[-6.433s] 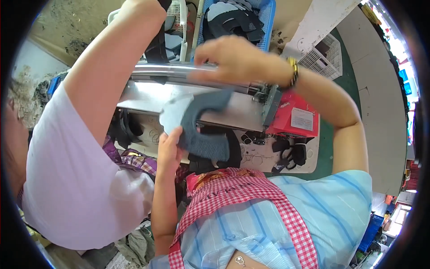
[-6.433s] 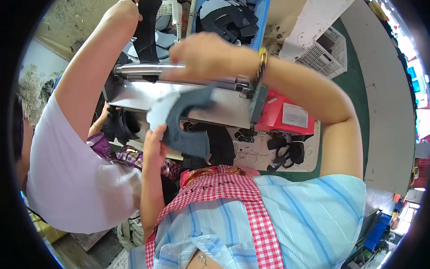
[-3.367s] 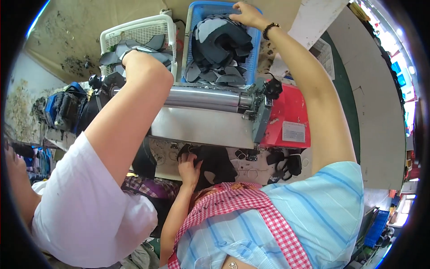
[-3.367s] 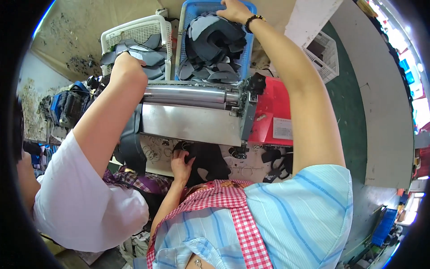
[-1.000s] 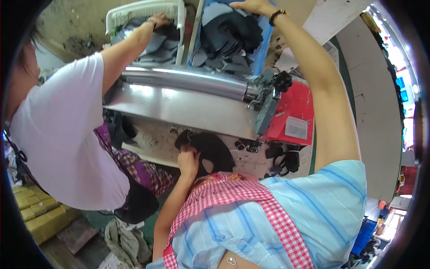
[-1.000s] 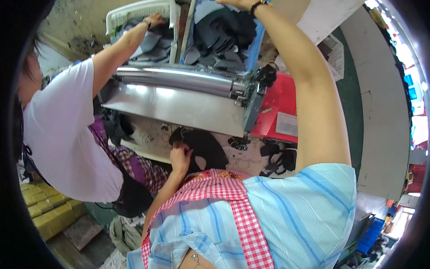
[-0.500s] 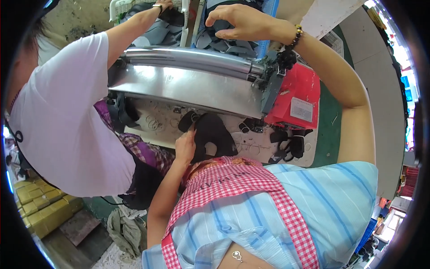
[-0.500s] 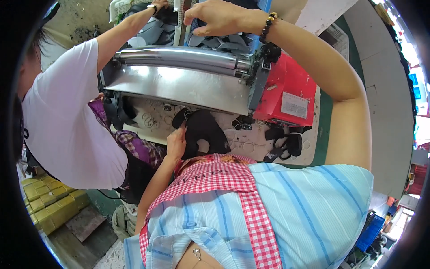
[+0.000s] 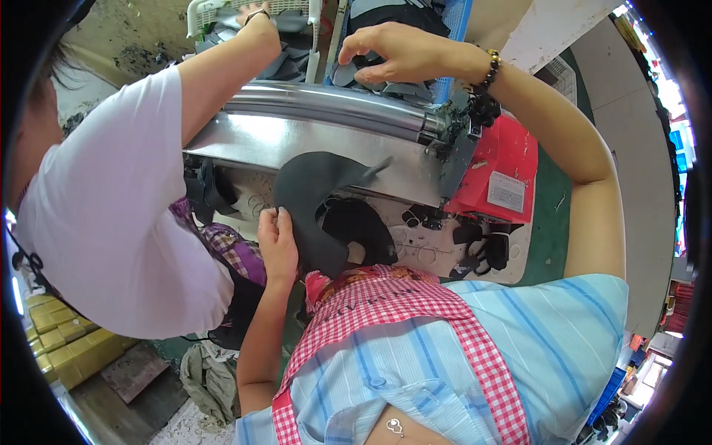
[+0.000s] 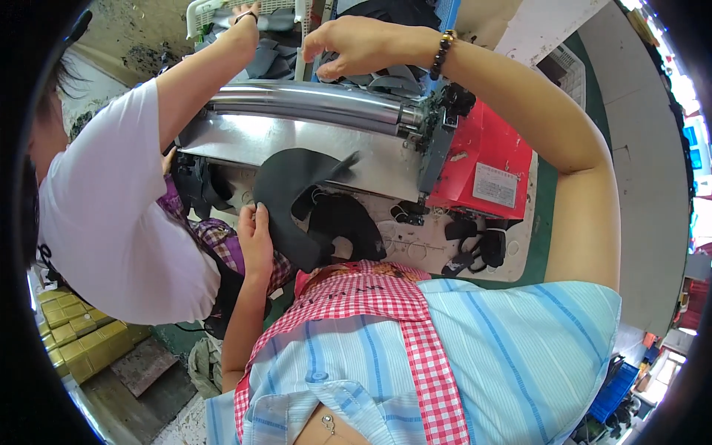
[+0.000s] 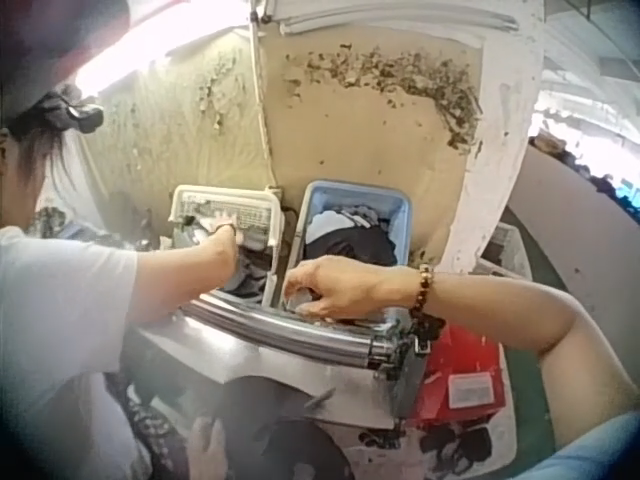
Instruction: Manually feed cut shoe upper components through a roller machine to apply glue or adhesive.
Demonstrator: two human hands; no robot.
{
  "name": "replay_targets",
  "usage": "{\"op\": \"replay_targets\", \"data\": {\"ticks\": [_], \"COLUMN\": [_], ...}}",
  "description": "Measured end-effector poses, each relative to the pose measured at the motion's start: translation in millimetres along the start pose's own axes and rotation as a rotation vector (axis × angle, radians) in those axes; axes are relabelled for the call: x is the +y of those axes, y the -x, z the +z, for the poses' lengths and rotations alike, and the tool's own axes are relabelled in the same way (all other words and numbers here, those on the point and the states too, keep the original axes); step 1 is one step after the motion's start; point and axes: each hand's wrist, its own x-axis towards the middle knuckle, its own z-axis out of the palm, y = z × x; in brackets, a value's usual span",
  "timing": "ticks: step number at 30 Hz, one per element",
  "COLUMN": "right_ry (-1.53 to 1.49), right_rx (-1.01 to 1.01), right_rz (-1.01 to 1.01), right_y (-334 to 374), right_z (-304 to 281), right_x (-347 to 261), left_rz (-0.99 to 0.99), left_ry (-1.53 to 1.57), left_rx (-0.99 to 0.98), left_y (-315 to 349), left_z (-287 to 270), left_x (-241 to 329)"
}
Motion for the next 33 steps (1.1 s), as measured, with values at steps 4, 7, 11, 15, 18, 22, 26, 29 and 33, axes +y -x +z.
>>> {"op": "replay_targets", "data": {"ticks": [4,7,11,15,18,22,26,29,33], "right_ry": [-0.032,-0.160,-0.372,-0.106,0.120,-0.091,-0.392,-0.375,-0.443], "right_rx": [-0.297,-0.472,-0.215,0.050,0.140,-0.122,0.026,-0.225,-0.527], "right_rz": [0.137,0.276,0.753,0.223,0.111,0.127,0.338,0.540,0.585], "right_y": [-47.5,-62.7,-56.3,-47.4,-29.1,4.3,-1.4,-18.8,-34.1], "right_z": [24.9,66.7,77.5,37.9,37.5,10.7,-20.1,-2.6,54.7], "right_x": [23.9,64.9,81.6,72.1,-17.8,-73.4,10.5,37.2,81.5], "left_rz": [-0.062,-0.283,-0.367,-0.312,-0.317,-0.086,-0.336,-0.415,-0.332], "left_ry": [0.196,0.460,0.374,0.287,0.678,0.507,0.502,0.374,0.387], "left_rx": [0.043,-0.044,-0.309,-0.494,-0.484,-0.276,-0.355,-0.385,-0.354], "left_y": [-37.1,-58.5,-57.3,-55.0,-63.9,-43.7,-12.8,-31.0,-52.1], "left_z": [26.1,63.1,43.0,56.5,81.7,64.1,14.8,19.8,44.3], "left_x": [-13.4,45.6,58.6,76.9,95.7,71.7,50.1,29.0,38.4]}}
